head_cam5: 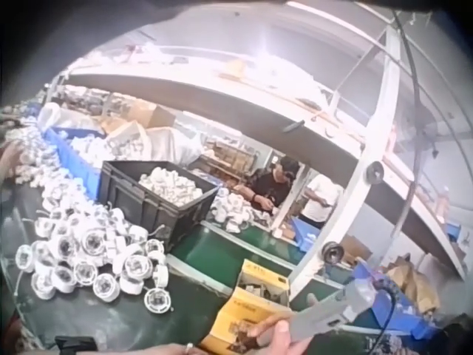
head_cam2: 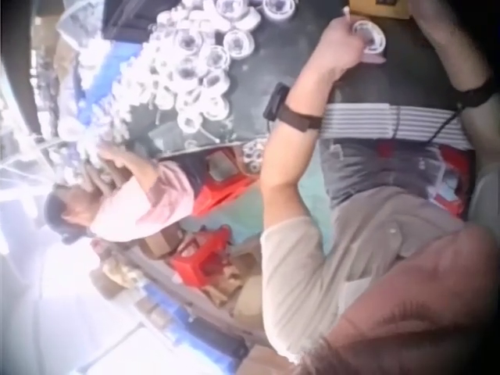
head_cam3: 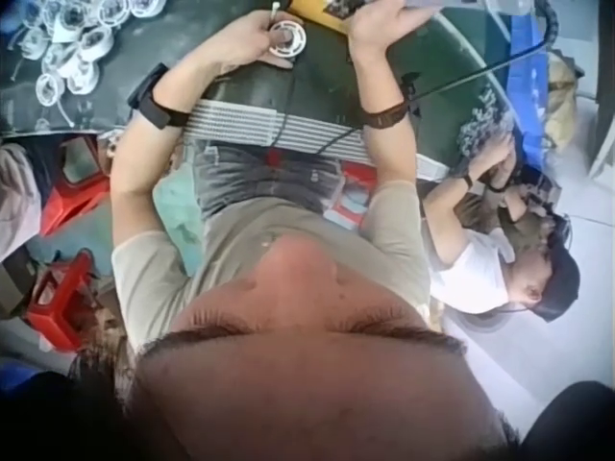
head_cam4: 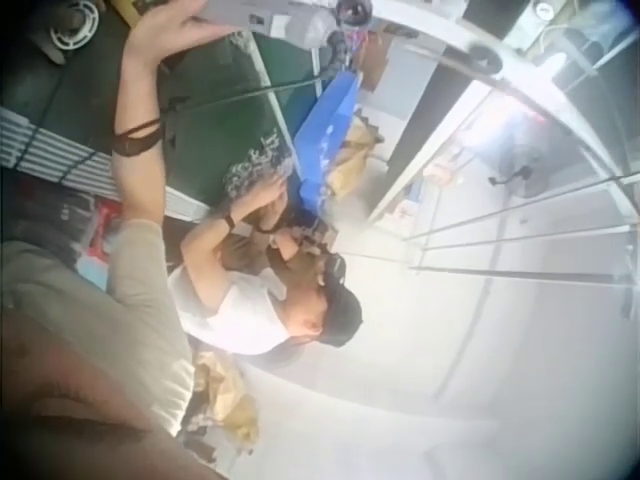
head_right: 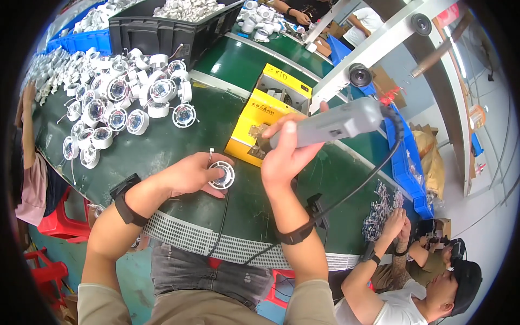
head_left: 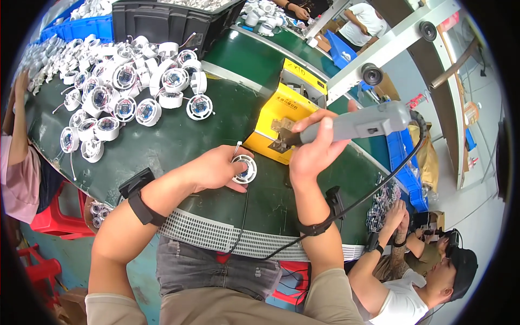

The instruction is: The person assembles electronic components by hand, picking up a white plastic housing, inserting a circuit board, and securing it with an electric screwdriver. They repeat this process multiple times, placing the finished units back onto the green workbench.

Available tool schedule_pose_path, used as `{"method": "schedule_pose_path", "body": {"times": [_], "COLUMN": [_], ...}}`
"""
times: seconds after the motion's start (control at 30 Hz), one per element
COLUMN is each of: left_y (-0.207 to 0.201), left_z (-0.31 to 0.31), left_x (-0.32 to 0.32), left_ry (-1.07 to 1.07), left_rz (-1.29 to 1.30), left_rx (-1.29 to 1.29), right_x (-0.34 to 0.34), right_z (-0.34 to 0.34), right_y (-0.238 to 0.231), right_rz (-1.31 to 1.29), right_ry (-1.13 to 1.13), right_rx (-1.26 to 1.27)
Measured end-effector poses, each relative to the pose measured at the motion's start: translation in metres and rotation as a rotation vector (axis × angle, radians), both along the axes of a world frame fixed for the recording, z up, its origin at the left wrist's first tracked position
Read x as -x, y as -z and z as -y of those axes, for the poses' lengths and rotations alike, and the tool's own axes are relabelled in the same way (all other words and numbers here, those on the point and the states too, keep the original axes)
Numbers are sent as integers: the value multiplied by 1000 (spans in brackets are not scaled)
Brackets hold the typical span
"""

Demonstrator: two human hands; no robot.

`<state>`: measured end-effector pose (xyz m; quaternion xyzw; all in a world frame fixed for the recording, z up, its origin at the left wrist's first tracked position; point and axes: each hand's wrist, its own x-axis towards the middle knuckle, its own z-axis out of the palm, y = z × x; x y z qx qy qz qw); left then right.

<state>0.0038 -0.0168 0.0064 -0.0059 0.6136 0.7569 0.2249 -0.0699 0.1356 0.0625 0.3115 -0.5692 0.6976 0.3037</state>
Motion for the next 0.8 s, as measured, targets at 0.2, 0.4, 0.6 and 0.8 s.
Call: {"method": "schedule_pose_path", "body": {"times": [0.2, 0.4, 0.6, 0.8], "left_y": [2, 2, 1, 3], "left_z": [1, 0, 0, 3], "left_x": [3, 4, 3, 2], "left_ry": [0, 2, -4, -24], "left_rz": [31, 32, 41, 39], "left_rx": [14, 22, 34, 31], "right_x": [13, 14, 15, -13], "right_z": [4, 3, 2, 5], "right_y": [-3, -4, -4, 1], "right_rz": [100, 103, 154, 283], "right_ry": [83, 80, 55, -92], "right_rx": [48, 45, -11, 61]}}
